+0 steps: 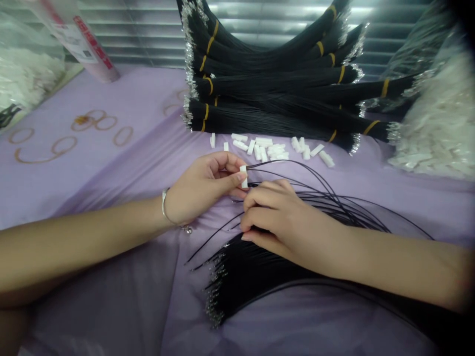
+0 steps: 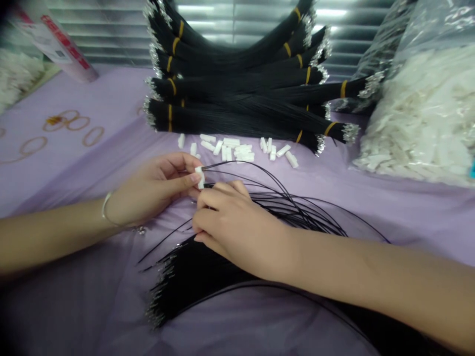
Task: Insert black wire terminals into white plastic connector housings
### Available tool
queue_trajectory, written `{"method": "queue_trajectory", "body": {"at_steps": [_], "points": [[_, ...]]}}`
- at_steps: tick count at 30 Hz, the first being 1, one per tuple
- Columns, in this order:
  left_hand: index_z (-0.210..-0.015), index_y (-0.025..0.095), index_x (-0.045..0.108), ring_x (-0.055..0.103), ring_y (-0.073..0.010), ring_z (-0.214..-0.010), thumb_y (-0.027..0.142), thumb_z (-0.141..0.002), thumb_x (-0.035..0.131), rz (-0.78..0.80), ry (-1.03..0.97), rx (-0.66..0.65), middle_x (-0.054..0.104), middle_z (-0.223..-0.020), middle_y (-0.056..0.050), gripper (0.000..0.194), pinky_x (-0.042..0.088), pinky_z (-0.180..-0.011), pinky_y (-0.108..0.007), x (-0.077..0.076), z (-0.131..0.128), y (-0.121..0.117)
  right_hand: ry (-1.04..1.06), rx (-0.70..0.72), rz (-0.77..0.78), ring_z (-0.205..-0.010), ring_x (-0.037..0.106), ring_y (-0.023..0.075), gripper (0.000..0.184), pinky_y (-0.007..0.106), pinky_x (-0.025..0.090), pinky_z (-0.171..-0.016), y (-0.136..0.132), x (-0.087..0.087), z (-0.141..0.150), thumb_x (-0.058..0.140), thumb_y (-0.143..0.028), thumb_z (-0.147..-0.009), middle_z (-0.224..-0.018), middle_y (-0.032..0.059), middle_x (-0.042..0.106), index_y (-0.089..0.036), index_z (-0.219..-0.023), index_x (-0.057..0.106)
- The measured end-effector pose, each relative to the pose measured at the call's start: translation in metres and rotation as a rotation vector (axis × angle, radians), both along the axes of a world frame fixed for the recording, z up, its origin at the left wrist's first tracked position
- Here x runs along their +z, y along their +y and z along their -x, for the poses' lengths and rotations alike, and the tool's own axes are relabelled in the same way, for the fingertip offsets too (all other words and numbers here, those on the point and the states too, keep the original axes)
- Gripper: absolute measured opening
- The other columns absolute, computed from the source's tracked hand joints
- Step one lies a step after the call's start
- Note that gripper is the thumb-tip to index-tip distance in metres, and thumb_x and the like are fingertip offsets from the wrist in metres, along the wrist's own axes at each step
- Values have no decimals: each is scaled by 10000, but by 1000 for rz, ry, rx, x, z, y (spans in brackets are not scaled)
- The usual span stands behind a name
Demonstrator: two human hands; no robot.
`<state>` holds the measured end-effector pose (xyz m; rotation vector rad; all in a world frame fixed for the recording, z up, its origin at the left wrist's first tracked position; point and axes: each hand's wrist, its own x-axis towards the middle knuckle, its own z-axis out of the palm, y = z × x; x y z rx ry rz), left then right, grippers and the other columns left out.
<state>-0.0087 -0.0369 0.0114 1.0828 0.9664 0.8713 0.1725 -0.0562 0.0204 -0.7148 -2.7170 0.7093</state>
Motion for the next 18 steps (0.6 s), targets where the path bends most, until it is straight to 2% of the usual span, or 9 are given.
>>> {"method": "queue_trajectory", "body": {"at_steps": [6, 12, 15, 18], "points": [[-841, 122, 560, 565, -42, -614, 176, -756, 638, -34, 48, 11, 541, -740, 24, 127, 508, -590, -148, 2, -1, -1, -55, -23, 29, -907, 453, 183, 91, 367, 324, -838, -3, 3, 3, 540, -197, -850, -908, 37, 536, -164, -815, 617], [-845, 123, 556, 563, -46, -625, 187, -754, 640, -35, 52, 0, 544, -742, 19, 139, 516, -600, -153, 1, 0, 0, -104, -18, 77, -879, 449, 182, 134, 374, 343, -830, -3, 8, 4, 461, -173, -885, -896, 51, 518, -156, -809, 570], [-848, 124, 552, 569, -49, -630, 200, -748, 649, -18, 27, 4, 546, -749, 19, 159, 524, -614, -165, 0, 0, 0, -32, -73, 147, -881, 468, 154, 108, 332, 361, -832, -1, 12, 3, 439, -136, -882, -898, 44, 537, -146, -813, 523], [-853, 127, 546, 586, -58, -627, 211, -751, 649, 4, 21, -6, 554, -749, 19, 167, 532, -613, -176, 0, 1, 0, 66, -167, 244, -775, 504, 110, 67, 248, 397, -732, 2, 17, 0, 465, -132, -858, -823, 9, 569, -152, -810, 507]]}}
